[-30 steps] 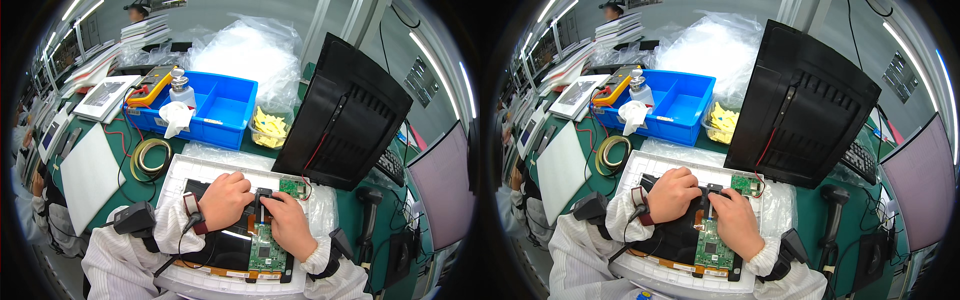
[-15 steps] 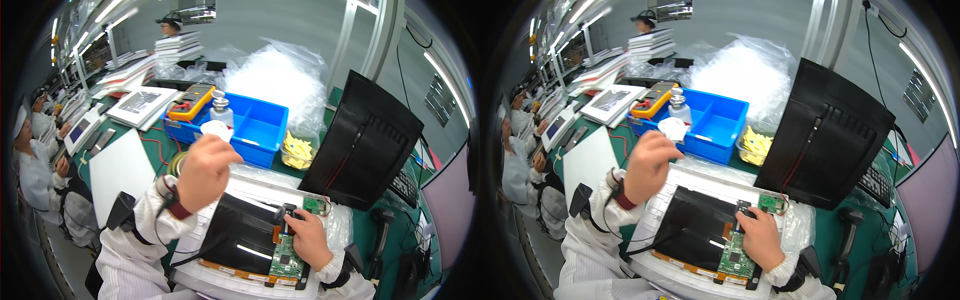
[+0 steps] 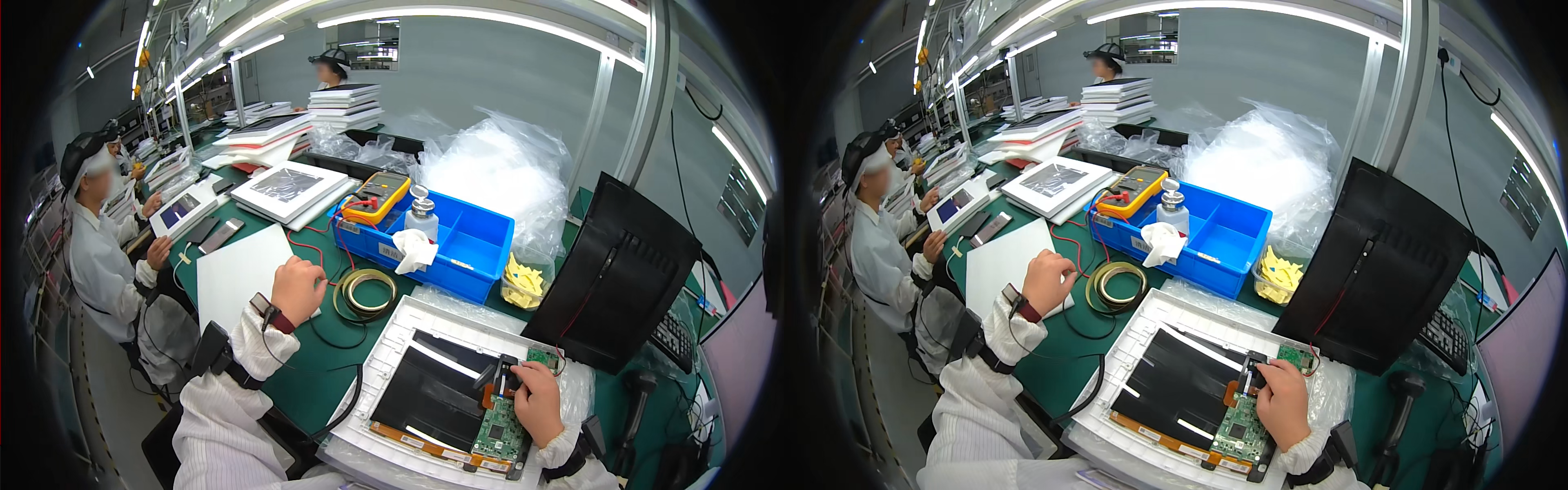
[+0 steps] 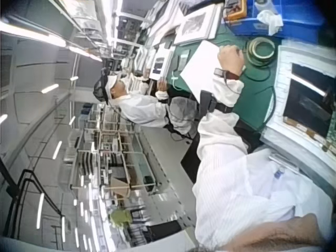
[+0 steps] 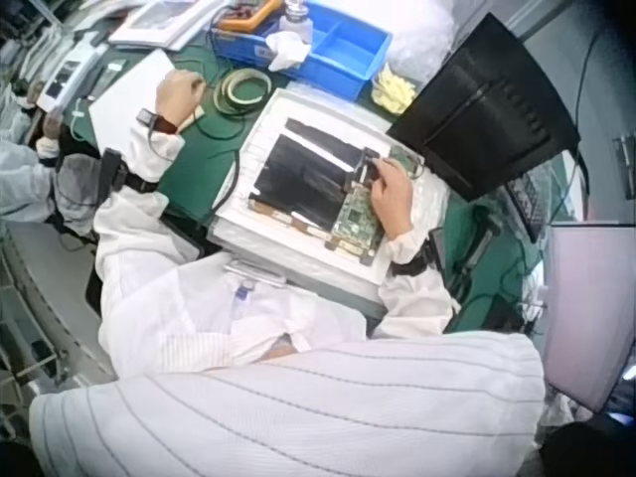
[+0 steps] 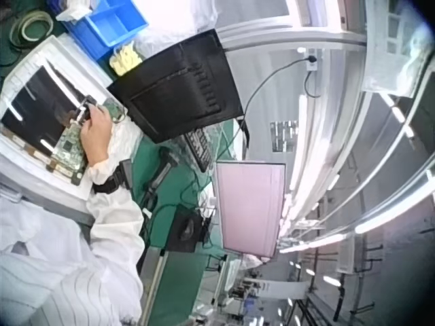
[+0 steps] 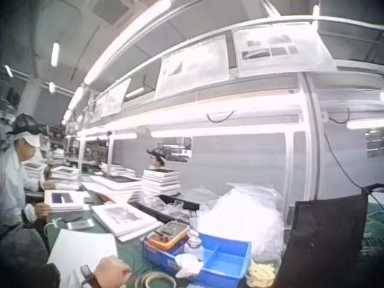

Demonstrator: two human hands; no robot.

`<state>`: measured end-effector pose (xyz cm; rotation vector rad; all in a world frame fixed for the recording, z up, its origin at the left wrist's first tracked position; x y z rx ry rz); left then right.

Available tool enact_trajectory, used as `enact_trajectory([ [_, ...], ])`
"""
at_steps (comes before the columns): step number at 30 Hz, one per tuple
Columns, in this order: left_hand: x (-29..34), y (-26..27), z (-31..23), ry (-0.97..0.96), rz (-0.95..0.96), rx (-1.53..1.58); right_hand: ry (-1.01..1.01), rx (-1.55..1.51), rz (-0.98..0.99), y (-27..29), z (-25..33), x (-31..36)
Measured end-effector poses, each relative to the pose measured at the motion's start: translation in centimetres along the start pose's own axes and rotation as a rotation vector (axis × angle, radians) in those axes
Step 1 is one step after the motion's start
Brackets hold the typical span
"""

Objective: Assembling the internal components and connecting ribbon cables of an electronic tablet or screen device.

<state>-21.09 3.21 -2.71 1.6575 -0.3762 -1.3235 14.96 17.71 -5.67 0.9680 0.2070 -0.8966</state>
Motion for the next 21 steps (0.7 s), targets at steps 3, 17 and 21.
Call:
enact_trajectory([
  [3,-0.6,1.5,2.3,0.078,0.036,-0.134,0.031,-0.017,-0.004,-0.2,0.0,0.0],
  [17,-1.1,-2.0,0.3,-0.098,0.094,0.03,0.032,-0.035,-0.015,-0.1,-0.3,0.2],
  [21,-0.2,-5.7,0.1,0.027,0.092,-0.131,0.051,-0.038,-0.051,0.0,-0.1,0.3],
])
Point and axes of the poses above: each hand's wrist, its own x-axis away from the middle knuckle, its own y-axis out of the back of the hand, z = x × y, the point moved 3 cm from there along -x, towards the middle knuckle, and after that the axes turned 9 degrees about -x, right-handed, at the moved point
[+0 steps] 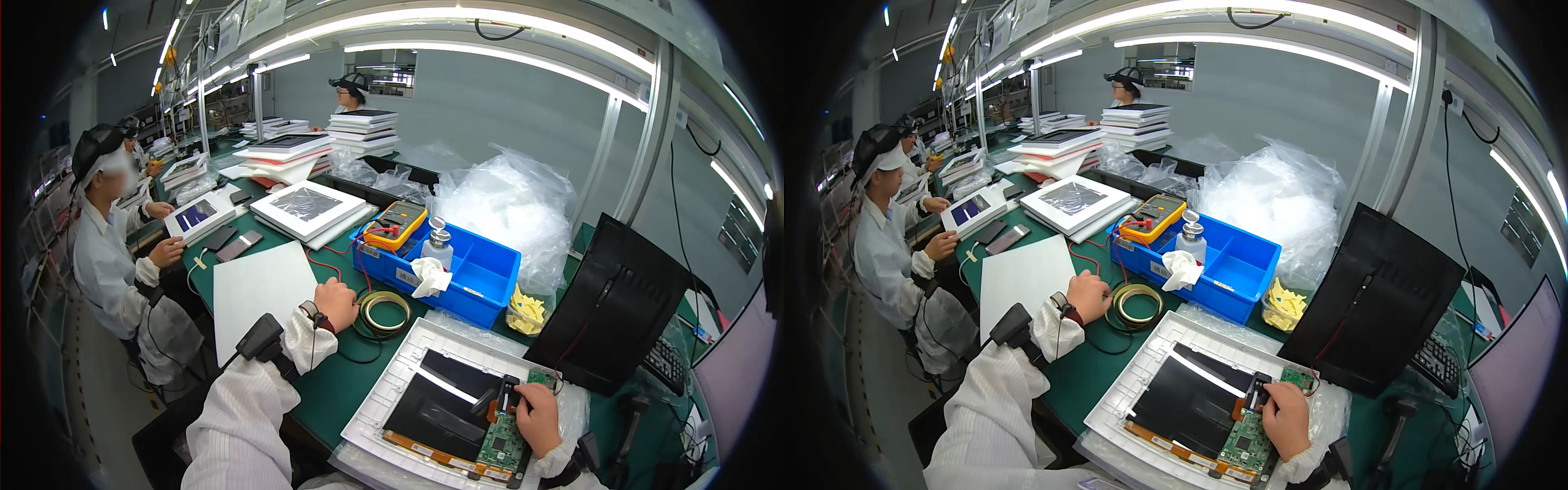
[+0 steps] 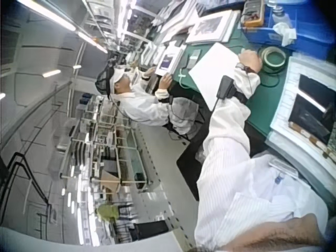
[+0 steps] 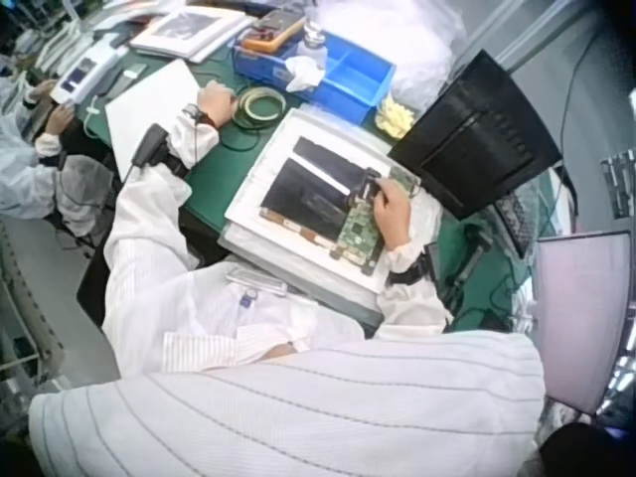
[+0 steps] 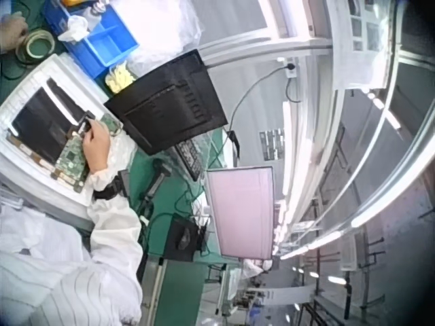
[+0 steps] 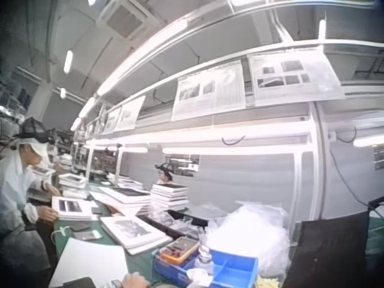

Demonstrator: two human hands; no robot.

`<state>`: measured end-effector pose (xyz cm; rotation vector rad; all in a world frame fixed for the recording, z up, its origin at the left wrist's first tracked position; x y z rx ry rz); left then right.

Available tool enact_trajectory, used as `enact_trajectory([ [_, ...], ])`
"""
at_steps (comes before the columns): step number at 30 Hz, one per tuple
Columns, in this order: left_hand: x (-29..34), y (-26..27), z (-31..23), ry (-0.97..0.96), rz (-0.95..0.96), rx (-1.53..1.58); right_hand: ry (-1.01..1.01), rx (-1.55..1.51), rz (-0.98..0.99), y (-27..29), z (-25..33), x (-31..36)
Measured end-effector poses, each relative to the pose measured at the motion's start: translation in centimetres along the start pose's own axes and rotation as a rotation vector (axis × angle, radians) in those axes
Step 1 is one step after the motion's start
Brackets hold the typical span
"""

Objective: Assembling the internal components and connecting ribbon cables of an electronic tablet or screen device.

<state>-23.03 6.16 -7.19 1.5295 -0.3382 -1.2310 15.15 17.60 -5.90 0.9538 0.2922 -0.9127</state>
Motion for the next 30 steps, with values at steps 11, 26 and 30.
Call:
enact_trajectory([
  [11,-0.6,6.9,-4.3,0.049,-0.152,0.981,-0.03,-0.03,-0.026,0.6,0.1,-0.3],
  [26,4.7,14.4,-20.1,-0.614,0.014,0.792,-0.733,-1.037,0.191,3.6,3.4,0.1],
  [30,4.8,15.2,-20.6,-0.693,0.045,0.837,-0.671,-0.922,0.172,3.7,2.7,0.2],
])
Point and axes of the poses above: each hand's wrist, its own x-axis away from the middle knuckle, its own y-axis out of the back of the hand, z = x × y, the point moved 3 cm from there along -x, towards the middle knuckle, and after that the axes turned 9 degrees about -x, right-handed, at the moved point
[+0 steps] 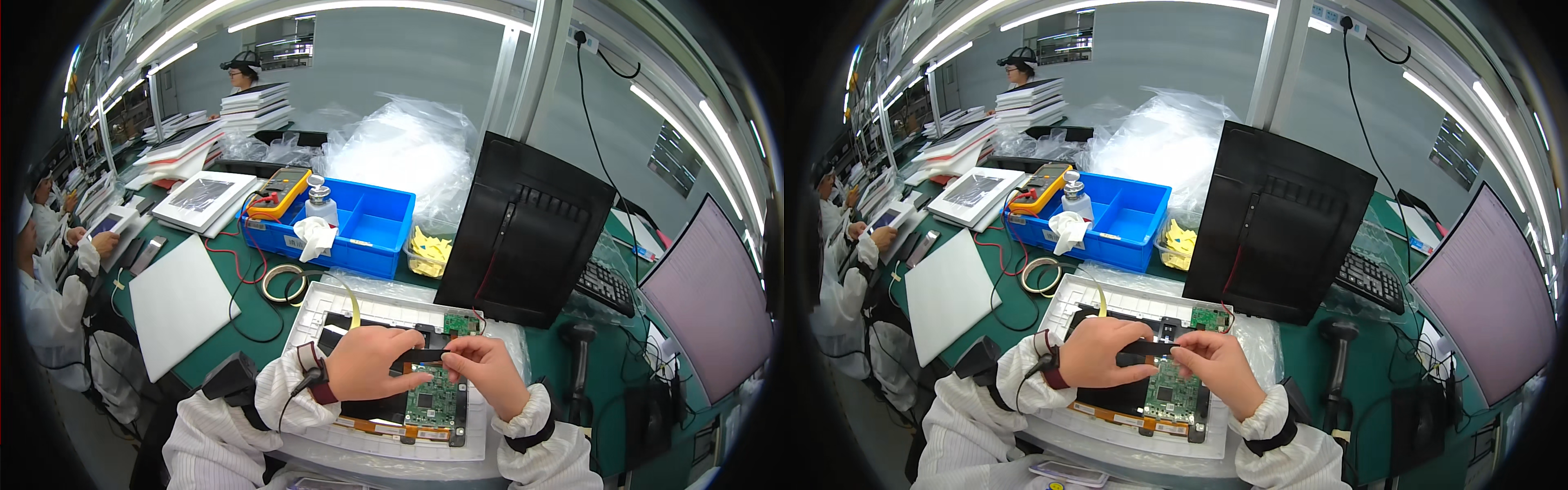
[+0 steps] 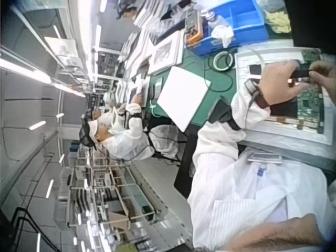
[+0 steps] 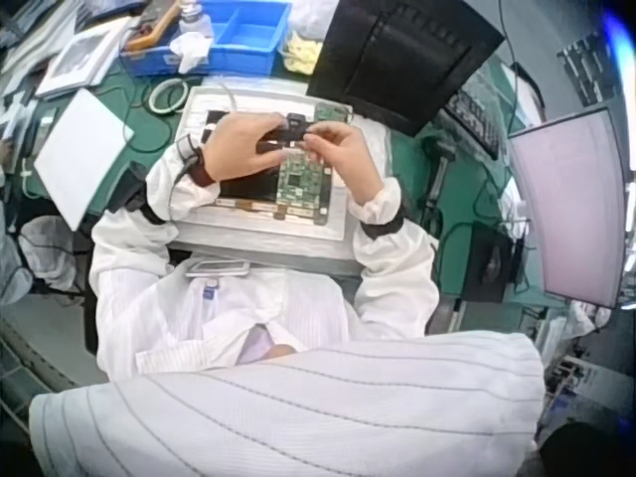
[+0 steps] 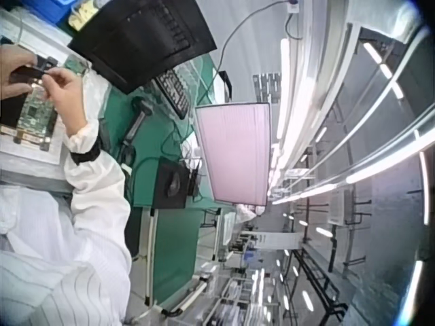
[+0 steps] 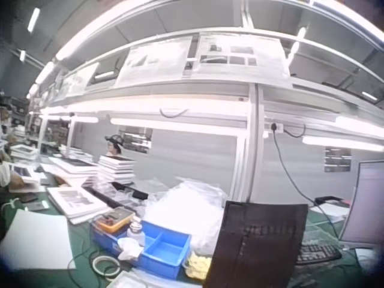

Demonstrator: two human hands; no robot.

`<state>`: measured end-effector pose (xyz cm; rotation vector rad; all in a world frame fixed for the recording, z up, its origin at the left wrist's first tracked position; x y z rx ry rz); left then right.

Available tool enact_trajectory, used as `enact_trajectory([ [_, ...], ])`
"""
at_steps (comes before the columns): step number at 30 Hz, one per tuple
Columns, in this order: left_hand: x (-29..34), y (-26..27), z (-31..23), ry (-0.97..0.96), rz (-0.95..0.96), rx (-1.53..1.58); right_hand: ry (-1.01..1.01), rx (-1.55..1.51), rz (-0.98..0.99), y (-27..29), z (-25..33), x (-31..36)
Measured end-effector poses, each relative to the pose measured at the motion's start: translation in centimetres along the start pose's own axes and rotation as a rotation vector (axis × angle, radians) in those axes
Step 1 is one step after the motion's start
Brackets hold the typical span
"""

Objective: Assembling the internal components and connecting ribbon cables of an electronic tablet or screen device.

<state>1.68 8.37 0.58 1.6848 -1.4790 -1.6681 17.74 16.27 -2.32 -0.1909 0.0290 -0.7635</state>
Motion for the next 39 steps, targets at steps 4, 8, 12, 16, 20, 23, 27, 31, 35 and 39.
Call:
enact_trajectory([
  [4,-0.2,-1.5,0.2,0.059,0.065,0.263,0.22,0.206,-0.044,-0.1,-0.3,-0.1],
  [8,0.1,-2.1,0.9,0.24,0.201,0.468,0.2,0.265,-0.052,-0.6,0.0,0.0],
  [12,0.6,-2.4,1.3,0.212,0.202,0.47,0.117,0.233,-0.018,-0.7,-0.4,-0.1],
  [16,0.5,-2.6,1.2,0.168,0.225,0.397,0.099,0.291,0.014,-0.6,-0.8,-0.3],
  [20,0.7,-2.9,1.2,0.151,0.198,0.368,0.097,0.311,0.043,-1.0,-0.8,-0.3],
  [23,0.8,-3.1,1.1,0.141,0.195,0.429,0.118,0.295,0.029,-1.0,-0.9,-0.2],
  [27,0.7,-3.0,1.0,0.127,0.235,0.42,0.14,0.317,0.051,-1.1,-0.7,-0.2],
  [31,0.8,-3.3,1.0,0.11,0.241,0.47,0.15,0.352,0.064,-1.1,-0.7,-0.2],
  [35,0.5,-2.9,1.0,0.119,0.247,0.475,0.094,0.396,0.094,-1.1,-0.2,-0.5],
  [39,0.4,-3.0,1.1,0.144,0.248,0.471,0.147,0.327,0.077,-1.2,-0.2,-0.6],
])
Point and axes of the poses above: each hand's wrist, its own x-axis away from the middle knuckle, its own y-axis out of the back of the hand, z = x × y, the point moved 3 cm from there along -x, towards the middle knuckle, and after that the axes turned 9 degrees about -x, right-handed, at the moved point
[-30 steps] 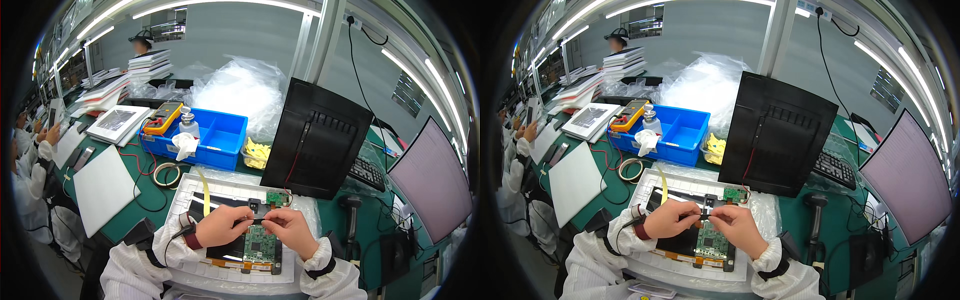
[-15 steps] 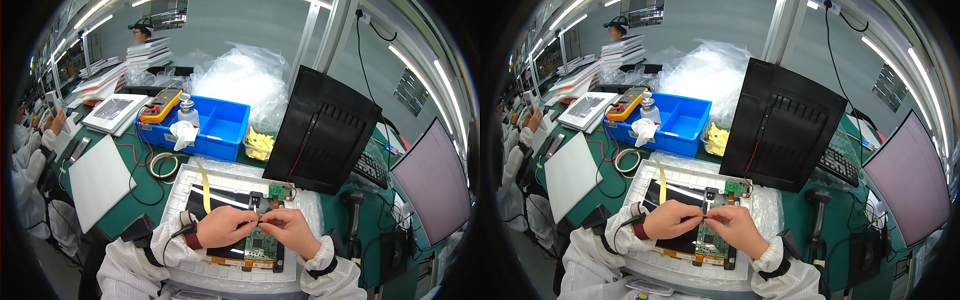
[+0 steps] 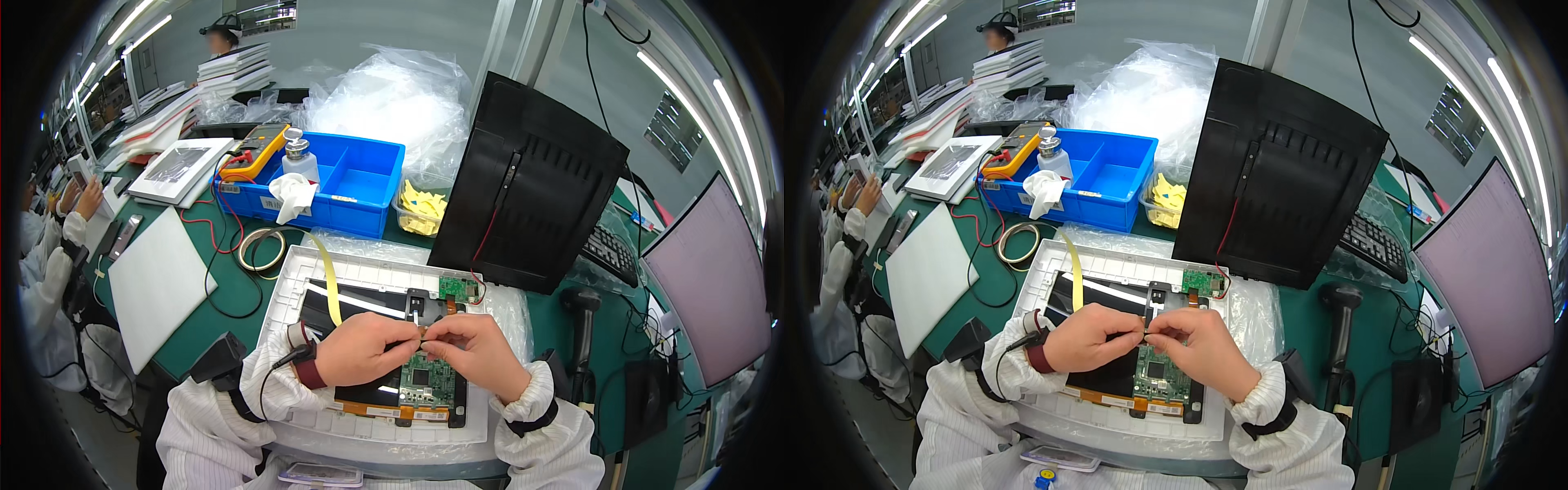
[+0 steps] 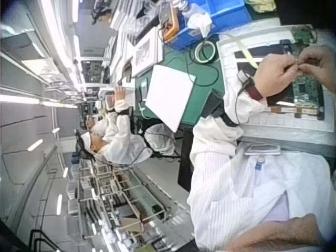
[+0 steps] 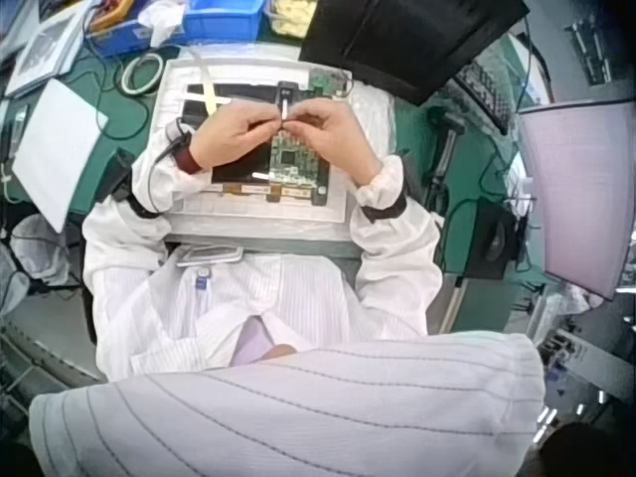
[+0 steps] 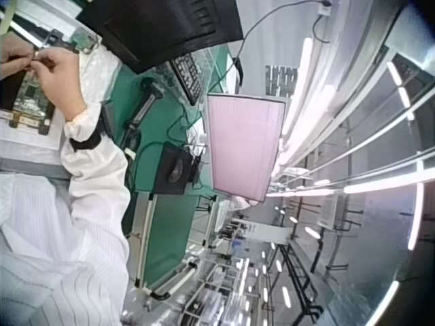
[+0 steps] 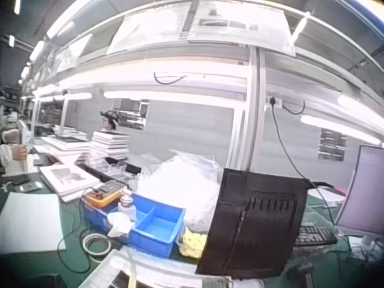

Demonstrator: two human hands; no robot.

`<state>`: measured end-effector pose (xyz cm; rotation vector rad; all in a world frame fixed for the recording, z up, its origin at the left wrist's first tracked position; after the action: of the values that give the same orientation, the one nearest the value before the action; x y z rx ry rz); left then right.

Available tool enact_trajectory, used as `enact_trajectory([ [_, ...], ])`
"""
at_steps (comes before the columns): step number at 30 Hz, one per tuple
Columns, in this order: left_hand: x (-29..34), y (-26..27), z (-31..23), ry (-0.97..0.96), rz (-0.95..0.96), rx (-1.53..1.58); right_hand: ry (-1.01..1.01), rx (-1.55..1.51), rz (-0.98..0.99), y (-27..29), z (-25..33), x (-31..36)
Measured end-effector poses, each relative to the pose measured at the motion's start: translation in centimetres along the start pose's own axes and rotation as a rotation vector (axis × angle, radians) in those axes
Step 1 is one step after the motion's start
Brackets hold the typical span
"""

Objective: Assembling the internal components and connecting ribbon cables of an electronic tablet or screen device.

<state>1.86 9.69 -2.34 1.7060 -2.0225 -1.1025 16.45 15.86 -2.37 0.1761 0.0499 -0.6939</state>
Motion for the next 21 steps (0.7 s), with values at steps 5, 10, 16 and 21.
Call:
enact_trajectory([
  [5,0.1,-0.2,0.0,-0.038,0.015,0.009,0.037,0.045,0.014,0.1,0.0,0.2],
  [10,0.3,-0.1,-0.2,-0.029,0.045,0.049,0.022,0.11,0.02,-0.1,0.3,0.3],
  [16,0.3,-0.1,0.0,-0.055,0.055,0.095,0.085,0.145,0.02,-0.3,0.5,0.3],
  [21,0.4,-0.2,-0.1,0.076,0.154,0.382,0.353,0.259,-0.067,-1.0,0.9,0.8],
])
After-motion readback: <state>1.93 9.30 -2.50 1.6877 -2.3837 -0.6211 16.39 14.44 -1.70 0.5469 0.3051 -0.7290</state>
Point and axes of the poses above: each hand's wrist, its own x-axis away from the middle knuckle, its own y-axis out of the back of the hand, z = x × y, the point moved 3 cm from there along -x, towards the middle knuckle, and after that the axes turned 9 degrees about -x, right-handed, at the moved point
